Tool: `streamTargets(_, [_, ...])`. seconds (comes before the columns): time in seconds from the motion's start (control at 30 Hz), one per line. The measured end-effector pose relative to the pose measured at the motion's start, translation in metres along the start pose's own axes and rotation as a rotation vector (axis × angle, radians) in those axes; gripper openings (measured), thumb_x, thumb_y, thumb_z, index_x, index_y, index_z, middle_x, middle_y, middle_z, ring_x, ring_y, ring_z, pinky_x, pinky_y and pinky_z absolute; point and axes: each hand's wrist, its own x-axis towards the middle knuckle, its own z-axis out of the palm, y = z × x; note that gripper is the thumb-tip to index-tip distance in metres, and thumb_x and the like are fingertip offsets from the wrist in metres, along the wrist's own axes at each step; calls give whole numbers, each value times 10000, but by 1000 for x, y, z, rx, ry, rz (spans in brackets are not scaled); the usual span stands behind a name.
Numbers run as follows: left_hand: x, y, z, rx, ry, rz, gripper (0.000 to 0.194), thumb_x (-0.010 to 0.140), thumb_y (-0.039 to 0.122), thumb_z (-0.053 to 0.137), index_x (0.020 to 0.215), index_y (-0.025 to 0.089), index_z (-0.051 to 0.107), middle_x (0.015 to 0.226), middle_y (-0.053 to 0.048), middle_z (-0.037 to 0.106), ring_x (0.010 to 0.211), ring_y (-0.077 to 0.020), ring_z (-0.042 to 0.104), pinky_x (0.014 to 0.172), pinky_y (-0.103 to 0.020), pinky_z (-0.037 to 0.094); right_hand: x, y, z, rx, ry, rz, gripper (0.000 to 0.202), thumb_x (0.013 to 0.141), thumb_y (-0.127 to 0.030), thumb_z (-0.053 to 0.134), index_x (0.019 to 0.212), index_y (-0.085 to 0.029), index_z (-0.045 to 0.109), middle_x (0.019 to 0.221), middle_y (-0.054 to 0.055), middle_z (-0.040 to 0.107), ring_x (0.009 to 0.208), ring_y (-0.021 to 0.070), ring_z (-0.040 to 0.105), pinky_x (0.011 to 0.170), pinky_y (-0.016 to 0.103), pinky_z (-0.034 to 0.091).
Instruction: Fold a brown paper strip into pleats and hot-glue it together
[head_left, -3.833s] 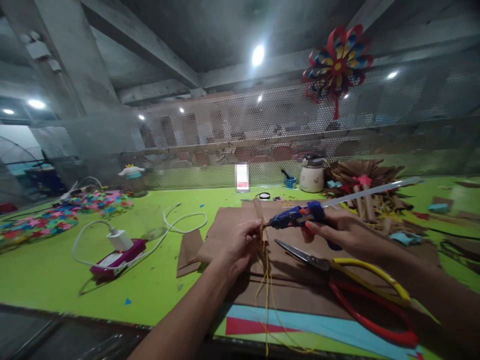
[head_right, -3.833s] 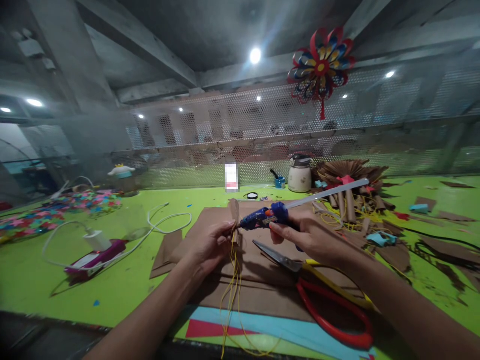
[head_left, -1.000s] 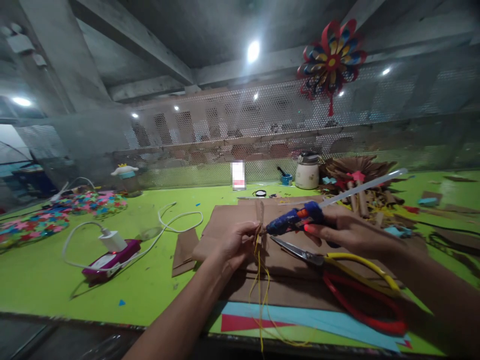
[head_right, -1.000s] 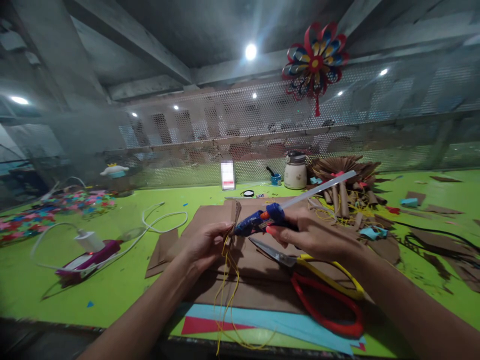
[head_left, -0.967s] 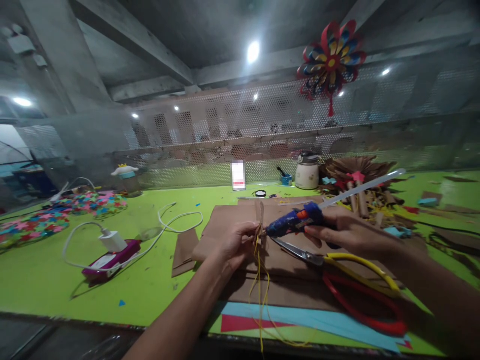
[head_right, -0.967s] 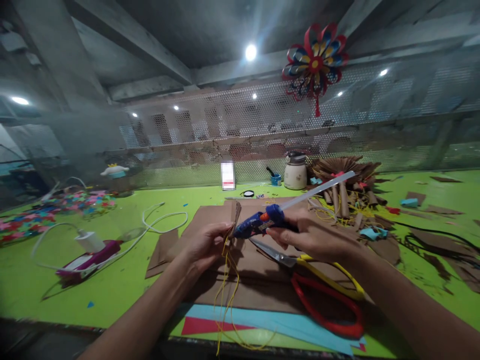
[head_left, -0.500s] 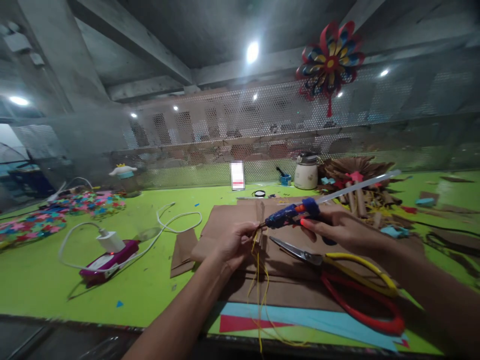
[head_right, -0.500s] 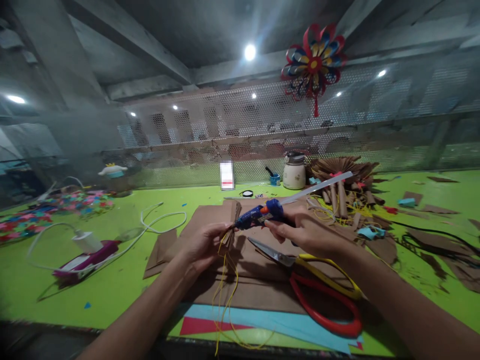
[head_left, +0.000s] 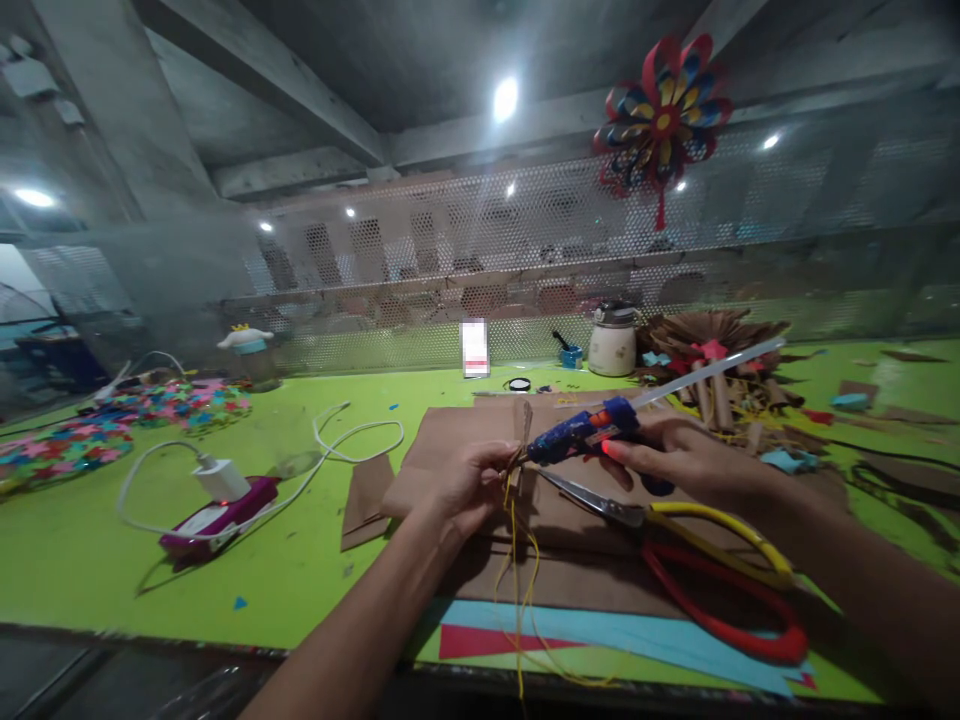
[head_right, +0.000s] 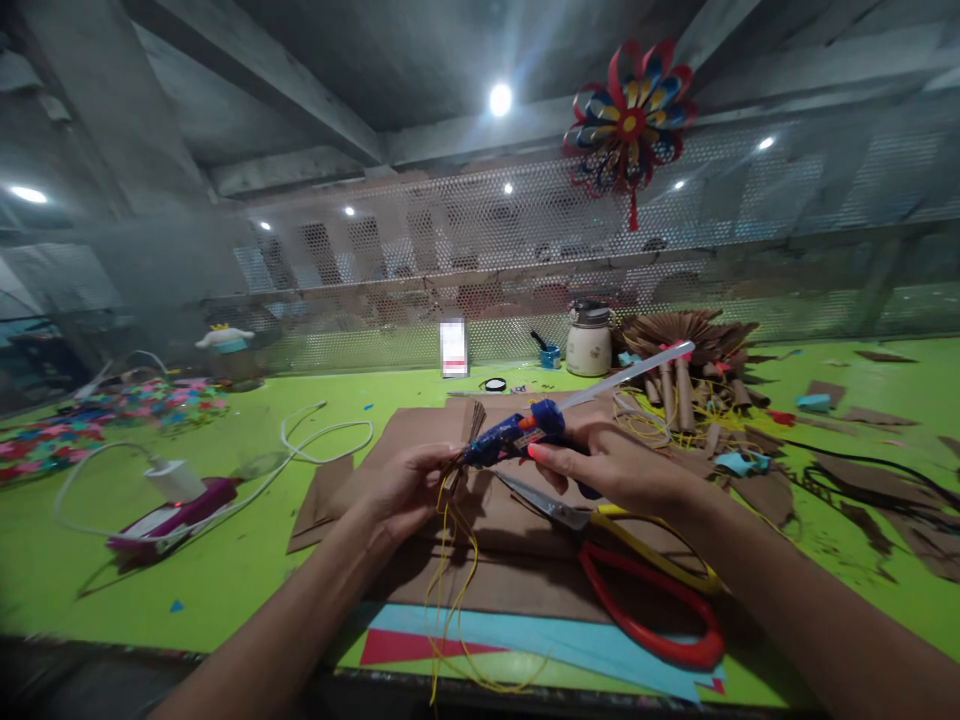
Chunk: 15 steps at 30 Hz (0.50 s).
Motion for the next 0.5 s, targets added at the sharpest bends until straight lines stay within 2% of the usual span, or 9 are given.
streamTargets(0.23, [-1, 1, 1, 31, -22, -16, 101, 699, 95, 524, 703, 47, 613, 574, -49, 590, 424, -73, 488, 463, -195, 393, 0, 2, 1, 28, -46, 7, 461, 835, -480, 401, 587, -119, 545, 507, -18, 373, 491, 78, 327, 461, 230, 226])
streamTargets(0.4, [0, 1, 0, 5, -54, -21, 97, 683, 94, 548, 689, 39, 628, 605, -72, 616, 467, -87, 514, 495, -201, 395, 2, 9, 2, 152, -77, 4, 448, 822, -482, 427, 661, -99, 592, 593, 33, 516, 530, 90, 403, 472, 223, 279])
streamTargets(0.5, [1, 1, -2, -6, -55, -24, 90, 676, 95, 554, 690, 43, 627, 598, -68, 618, 477, -98, 523, 511, -213, 403, 1, 14, 2, 206, -75, -16, 420, 814, -466, 454, 682, -94, 600, 623, 46, 547, 554, 99, 441, 490, 222, 303])
